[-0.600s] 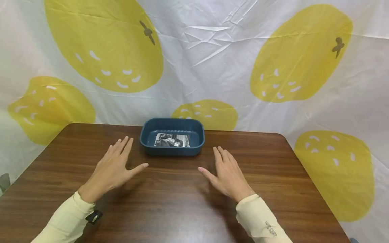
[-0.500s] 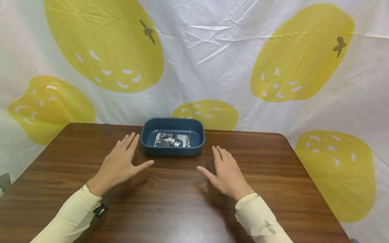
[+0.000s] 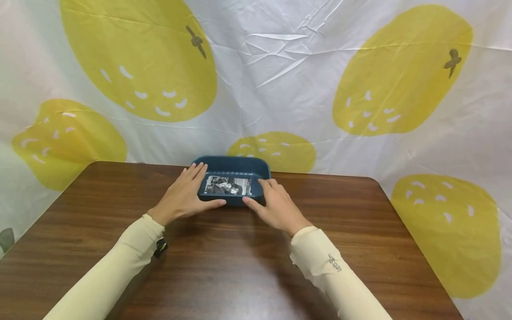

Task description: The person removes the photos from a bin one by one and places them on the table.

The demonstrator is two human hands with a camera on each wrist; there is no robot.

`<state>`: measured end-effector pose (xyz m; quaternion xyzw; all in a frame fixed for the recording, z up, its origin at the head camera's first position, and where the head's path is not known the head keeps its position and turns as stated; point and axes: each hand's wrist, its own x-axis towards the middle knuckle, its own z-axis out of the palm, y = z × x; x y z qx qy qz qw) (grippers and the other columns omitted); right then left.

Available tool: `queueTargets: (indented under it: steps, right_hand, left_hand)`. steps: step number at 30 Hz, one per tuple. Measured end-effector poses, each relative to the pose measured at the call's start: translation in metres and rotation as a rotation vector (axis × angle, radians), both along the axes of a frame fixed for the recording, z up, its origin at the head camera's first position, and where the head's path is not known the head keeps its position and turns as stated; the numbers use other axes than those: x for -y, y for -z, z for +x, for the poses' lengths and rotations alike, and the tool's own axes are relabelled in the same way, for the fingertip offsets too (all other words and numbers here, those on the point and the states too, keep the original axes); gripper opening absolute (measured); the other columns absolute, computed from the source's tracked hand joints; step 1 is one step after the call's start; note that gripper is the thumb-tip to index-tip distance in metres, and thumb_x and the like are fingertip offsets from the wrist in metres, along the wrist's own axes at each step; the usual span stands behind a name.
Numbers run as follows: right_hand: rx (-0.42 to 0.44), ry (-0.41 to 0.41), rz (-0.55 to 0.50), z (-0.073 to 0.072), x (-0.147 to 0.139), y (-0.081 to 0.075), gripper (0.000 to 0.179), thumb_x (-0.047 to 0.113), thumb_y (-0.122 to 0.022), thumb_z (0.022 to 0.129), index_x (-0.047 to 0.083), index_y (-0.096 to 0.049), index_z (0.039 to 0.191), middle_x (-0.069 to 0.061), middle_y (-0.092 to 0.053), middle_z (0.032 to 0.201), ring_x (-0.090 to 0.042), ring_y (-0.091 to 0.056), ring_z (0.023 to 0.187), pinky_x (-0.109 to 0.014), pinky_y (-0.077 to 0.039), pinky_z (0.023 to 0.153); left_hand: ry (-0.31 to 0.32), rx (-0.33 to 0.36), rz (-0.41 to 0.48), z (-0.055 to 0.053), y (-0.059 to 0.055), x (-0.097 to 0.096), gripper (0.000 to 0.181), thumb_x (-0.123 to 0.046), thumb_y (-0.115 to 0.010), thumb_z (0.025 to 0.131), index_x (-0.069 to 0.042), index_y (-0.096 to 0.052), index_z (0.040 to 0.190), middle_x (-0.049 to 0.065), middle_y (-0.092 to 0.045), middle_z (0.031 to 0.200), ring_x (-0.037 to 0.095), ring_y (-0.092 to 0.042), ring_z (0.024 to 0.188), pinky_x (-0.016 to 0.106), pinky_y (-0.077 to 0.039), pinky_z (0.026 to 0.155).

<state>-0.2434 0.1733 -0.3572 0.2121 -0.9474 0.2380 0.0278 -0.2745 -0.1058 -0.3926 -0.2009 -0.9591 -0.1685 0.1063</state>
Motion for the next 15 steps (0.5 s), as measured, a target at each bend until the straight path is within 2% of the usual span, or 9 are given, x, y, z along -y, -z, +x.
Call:
queueTargets:
  steps: [8, 12, 15]
  right_hand:
    - [0.158, -0.017, -0.086, -0.038, 0.027, -0.006, 0.073, 0.048, -0.06, 0.1, -0.001, -0.043, 0.15, -0.02, -0.05, 0.145, -0.037, -0.054, 0.125, -0.053, -0.049, 0.099]
    - [0.195, -0.026, -0.114, -0.053, 0.036, -0.004, 0.068, 0.041, -0.065, 0.1, -0.004, -0.046, 0.147, -0.022, -0.053, 0.143, -0.037, -0.059, 0.121, -0.051, -0.052, 0.095]
    - [0.225, -0.032, -0.127, -0.062, 0.042, -0.002, 0.066, 0.037, -0.067, 0.099, -0.006, -0.047, 0.146, -0.025, -0.055, 0.14, -0.034, -0.066, 0.11, -0.049, -0.055, 0.092]
  left_hand:
    - [-0.027, 0.033, 0.0, -0.015, 0.014, 0.0, 0.13, -0.084, -0.06, 0.077, 0.008, -0.017, 0.158, 0.026, -0.019, 0.164, 0.038, -0.014, 0.153, 0.048, -0.008, 0.125]
    - [-0.047, 0.027, -0.002, -0.019, 0.02, 0.0, 0.131, -0.085, -0.058, 0.077, 0.01, -0.016, 0.157, 0.029, -0.018, 0.163, 0.038, -0.014, 0.153, 0.048, -0.008, 0.125]
    - [-0.062, 0.034, -0.005, -0.021, 0.023, 0.002, 0.132, -0.086, -0.057, 0.077, 0.01, -0.015, 0.157, 0.029, -0.017, 0.163, 0.037, -0.014, 0.154, 0.047, -0.007, 0.125]
